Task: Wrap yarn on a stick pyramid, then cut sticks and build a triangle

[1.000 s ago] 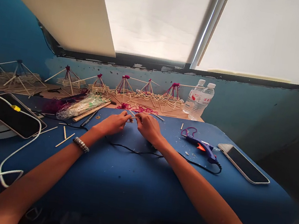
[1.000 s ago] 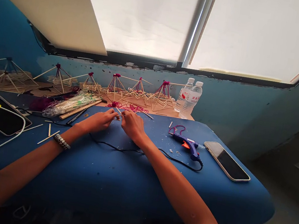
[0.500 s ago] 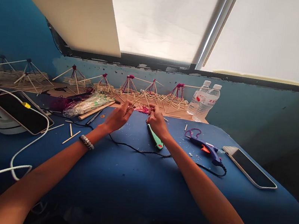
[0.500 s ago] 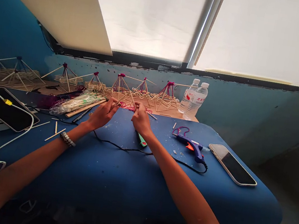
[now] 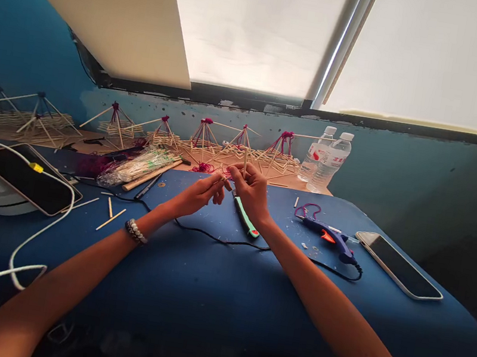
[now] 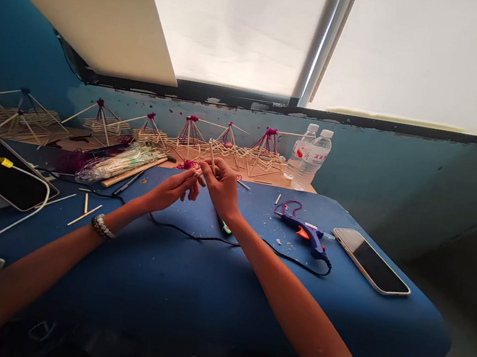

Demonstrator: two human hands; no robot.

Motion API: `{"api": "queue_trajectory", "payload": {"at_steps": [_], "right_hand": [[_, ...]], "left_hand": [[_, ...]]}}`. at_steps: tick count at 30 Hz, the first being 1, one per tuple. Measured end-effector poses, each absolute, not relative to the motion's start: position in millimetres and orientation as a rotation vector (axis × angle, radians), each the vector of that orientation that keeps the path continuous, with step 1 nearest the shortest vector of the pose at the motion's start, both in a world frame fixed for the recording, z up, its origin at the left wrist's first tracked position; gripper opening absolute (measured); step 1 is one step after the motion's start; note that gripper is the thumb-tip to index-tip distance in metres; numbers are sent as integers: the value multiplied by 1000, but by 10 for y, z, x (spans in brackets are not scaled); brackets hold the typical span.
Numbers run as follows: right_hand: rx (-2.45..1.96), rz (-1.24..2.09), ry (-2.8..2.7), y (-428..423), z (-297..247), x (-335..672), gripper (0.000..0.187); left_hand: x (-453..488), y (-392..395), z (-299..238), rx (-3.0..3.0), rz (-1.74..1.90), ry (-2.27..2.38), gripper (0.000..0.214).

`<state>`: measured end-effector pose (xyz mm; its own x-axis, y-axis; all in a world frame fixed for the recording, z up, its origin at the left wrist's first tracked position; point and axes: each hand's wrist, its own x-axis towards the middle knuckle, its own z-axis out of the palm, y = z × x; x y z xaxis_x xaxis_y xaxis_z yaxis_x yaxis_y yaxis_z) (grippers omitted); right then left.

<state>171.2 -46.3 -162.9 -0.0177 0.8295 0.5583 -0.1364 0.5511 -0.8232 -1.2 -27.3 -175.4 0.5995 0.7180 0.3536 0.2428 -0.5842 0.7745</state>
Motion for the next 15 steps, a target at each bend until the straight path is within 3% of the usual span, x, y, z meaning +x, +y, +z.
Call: {"api": "queue_trajectory", "payload": {"at_steps": [8, 15], "right_hand": [[-628, 902, -1329, -437, -1624, 1739, 49], [-697, 855, -1306, -325, -1688, 1751, 43]], "left_hand": [[16, -235, -1760, 2010, 1041, 747, 53], [-71, -125, -1719, 1934, 1515, 955, 49]]}}
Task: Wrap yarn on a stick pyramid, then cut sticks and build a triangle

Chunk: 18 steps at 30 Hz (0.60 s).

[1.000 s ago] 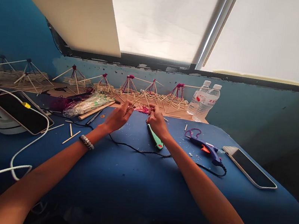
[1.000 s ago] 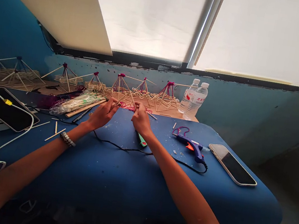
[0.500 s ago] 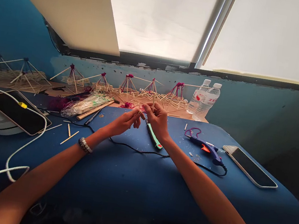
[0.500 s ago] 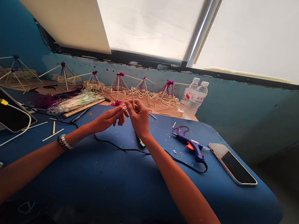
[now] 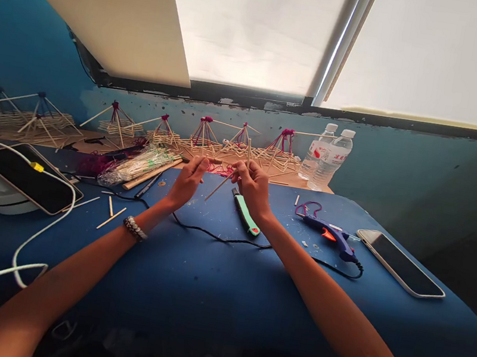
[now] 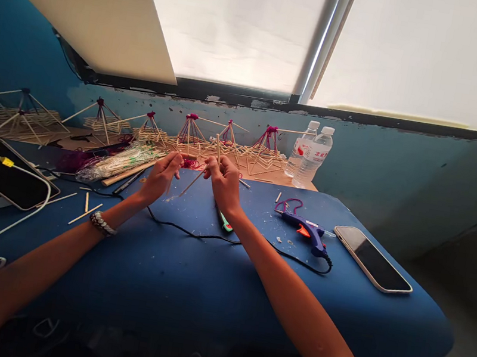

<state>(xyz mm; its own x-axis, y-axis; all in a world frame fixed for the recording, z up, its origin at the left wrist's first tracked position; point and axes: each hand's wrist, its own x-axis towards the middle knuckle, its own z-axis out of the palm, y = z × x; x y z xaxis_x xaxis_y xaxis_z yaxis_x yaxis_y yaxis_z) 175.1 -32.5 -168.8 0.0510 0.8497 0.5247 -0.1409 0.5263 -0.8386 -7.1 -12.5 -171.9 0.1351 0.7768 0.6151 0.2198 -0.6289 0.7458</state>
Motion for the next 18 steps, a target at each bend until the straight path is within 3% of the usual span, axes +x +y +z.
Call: {"api": "queue_trajectory", "payload": {"at_steps": [6, 18], "right_hand": [[-809, 733, -1425, -352, -1706, 1750, 30], [-941, 512, -1625, -407, -1711, 1753, 27]], "left_hand": [[-118, -19, -1734, 1716, 1649, 905, 39], [-151, 17, -1870, 1624, 1238, 906, 32]]}}
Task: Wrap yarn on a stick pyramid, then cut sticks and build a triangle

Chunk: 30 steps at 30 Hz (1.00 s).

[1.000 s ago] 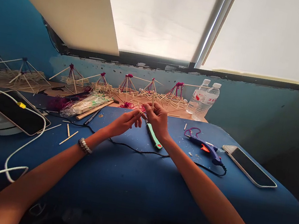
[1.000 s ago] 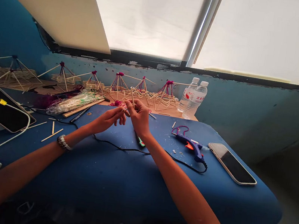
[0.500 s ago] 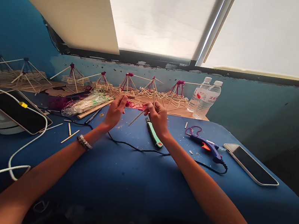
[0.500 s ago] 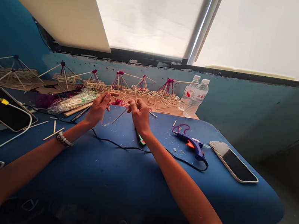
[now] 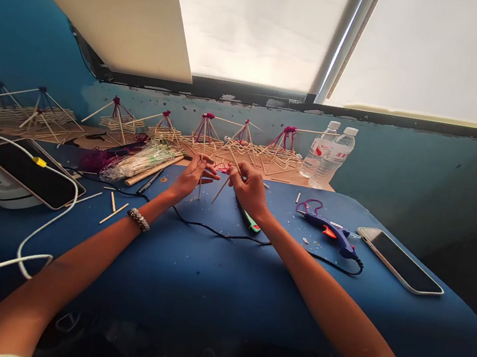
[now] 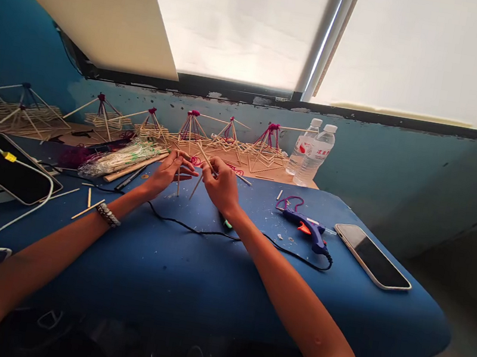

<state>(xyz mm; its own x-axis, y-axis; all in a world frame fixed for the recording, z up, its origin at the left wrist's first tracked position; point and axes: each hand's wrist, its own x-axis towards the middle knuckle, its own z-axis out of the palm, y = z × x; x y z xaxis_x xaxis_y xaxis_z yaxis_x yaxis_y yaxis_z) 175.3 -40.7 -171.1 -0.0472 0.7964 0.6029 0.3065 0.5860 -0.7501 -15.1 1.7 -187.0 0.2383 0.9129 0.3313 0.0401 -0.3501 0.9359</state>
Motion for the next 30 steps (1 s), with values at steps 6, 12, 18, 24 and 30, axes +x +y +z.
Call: {"api": "queue_trajectory", "payload": {"at_steps": [6, 12, 18, 24, 30], "right_hand": [[-881, 547, -1712, -452, -1703, 1746, 28], [-887, 550, -1753, -463, -1705, 1756, 26], [-884, 569, -1669, -465, -1694, 1757, 25], [-832, 676, -1427, -393, -1683, 1821, 27], [-781, 741, -1259, -361, -1629, 1873, 24]], "left_hand": [[-437, 165, -1823, 2128, 718, 964, 48], [-681, 171, -1783, 2276, 446, 1007, 38], [-651, 157, -1755, 2189, 421, 978, 46], [-584, 83, -1649, 1952, 599, 891, 65], [-596, -44, -1538, 1904, 717, 816, 59]]}}
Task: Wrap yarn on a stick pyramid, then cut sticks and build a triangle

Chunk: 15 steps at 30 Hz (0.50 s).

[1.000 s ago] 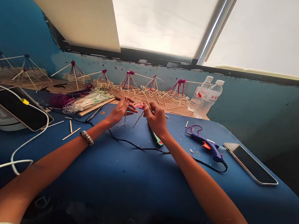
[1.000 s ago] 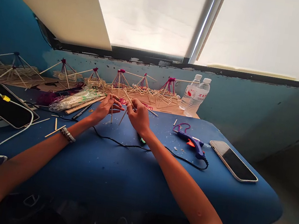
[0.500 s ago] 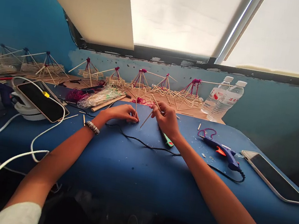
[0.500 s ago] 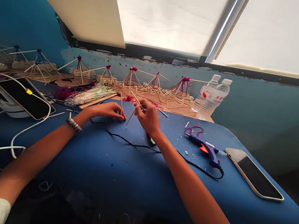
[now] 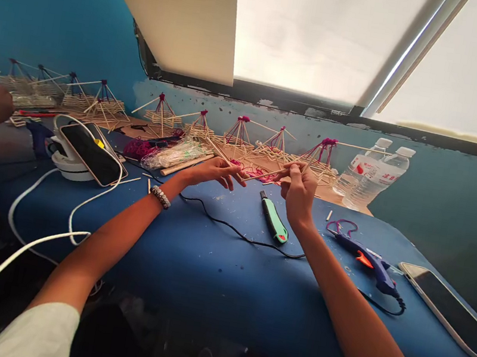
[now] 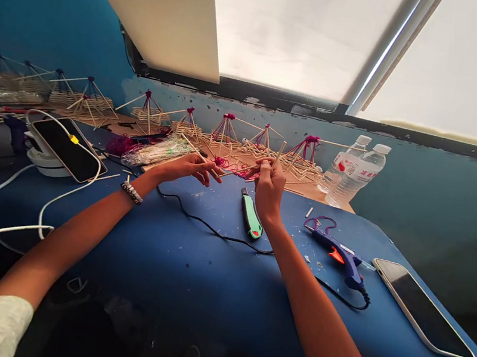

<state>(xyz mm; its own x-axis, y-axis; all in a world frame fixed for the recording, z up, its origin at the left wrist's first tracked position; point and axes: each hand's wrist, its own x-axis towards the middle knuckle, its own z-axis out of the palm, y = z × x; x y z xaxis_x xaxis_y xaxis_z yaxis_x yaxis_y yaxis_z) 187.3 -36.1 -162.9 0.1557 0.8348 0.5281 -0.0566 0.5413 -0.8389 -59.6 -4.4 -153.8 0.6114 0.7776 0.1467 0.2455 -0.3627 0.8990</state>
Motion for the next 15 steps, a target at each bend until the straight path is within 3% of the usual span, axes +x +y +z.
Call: {"api": "queue_trajectory", "payload": {"at_steps": [5, 15], "right_hand": [[-782, 726, -1268, -363, -1623, 1872, 26], [-801, 776, -1300, -323, -1666, 1876, 29]], "left_hand": [[-615, -29, -1537, 1920, 701, 819, 54], [-594, 9, -1585, 1903, 627, 825, 64]]}}
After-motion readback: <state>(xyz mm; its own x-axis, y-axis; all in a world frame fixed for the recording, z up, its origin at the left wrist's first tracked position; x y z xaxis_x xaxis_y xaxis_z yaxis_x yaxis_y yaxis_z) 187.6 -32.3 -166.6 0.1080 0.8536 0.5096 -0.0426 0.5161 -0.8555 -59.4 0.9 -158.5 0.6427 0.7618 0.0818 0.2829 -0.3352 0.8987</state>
